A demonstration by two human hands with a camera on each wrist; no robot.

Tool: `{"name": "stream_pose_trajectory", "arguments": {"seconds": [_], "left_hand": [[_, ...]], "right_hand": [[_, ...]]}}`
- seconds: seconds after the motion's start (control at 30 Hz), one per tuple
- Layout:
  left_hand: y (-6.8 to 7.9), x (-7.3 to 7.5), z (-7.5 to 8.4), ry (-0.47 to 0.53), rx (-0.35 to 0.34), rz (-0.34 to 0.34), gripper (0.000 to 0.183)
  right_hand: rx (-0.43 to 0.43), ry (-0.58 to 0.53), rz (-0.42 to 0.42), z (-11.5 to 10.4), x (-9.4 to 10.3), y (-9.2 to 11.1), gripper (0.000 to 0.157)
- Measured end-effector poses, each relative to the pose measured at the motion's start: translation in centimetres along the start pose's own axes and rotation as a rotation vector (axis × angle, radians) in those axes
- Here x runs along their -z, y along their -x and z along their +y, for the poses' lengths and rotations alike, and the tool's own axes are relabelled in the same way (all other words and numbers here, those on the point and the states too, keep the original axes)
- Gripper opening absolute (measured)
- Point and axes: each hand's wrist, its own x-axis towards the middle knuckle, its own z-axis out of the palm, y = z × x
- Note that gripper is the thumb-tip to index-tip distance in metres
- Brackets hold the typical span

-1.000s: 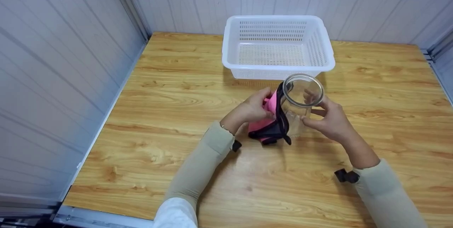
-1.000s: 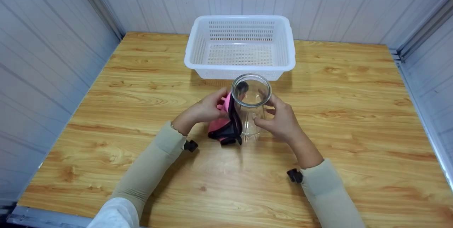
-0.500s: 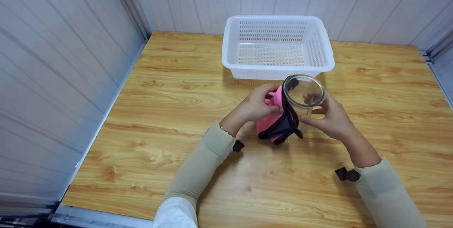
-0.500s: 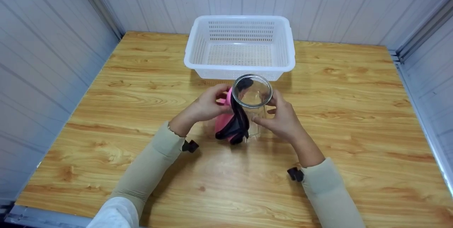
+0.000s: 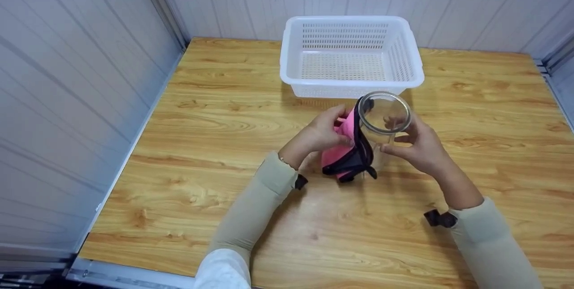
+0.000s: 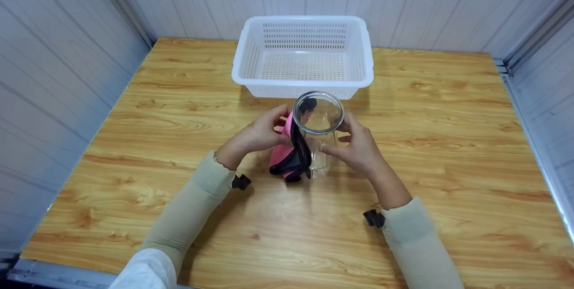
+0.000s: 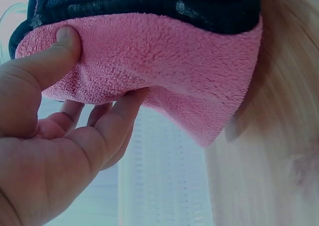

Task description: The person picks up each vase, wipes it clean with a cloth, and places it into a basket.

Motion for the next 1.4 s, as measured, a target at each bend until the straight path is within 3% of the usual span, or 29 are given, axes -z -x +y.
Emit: {"name": "stream_pose_trajectory", "arguments": {"seconds": [0.27, 0.37, 0.6, 0.77, 1.1, 1.4], "left_hand": [[-0.1, 0.1, -1.2, -0.045, 0.089, -0.028, 0.046], [-0.1, 0.1, -1.4, -0.049, 0.093, -0.032, 0.044], [0.1, 0.3, -1.7, -0.061, 0.054, -0.01, 0.04], [0.1, 0.6, -1.0, -0.073, -0.013, 0.028, 0.03], [-0.5, 0.7, 0.3, 0.07, -0.136, 0.065, 0.039], [-0.6, 0.5, -0.3, 0.038, -0.129, 0.069, 0.045]], "right_hand": [[-0.002, -0.047, 0.001, -0.3, 0.0, 0.1, 0.064], [-0.004, -0.043, -0.001, -0.2, 0.0, 0.1, 0.064], [-0.054, 0.034, 0.015, -0.4, -0.1, 0.4, 0.068], [-0.04, 0.034, 0.026, -0.1, -0.1, 0.3, 0.065], [-0.019, 0.037, 0.019, -0.1, -0.1, 0.4, 0.058], [-0.006, 0.05, 0.013, 0.0, -0.1, 0.2, 0.054]]}}
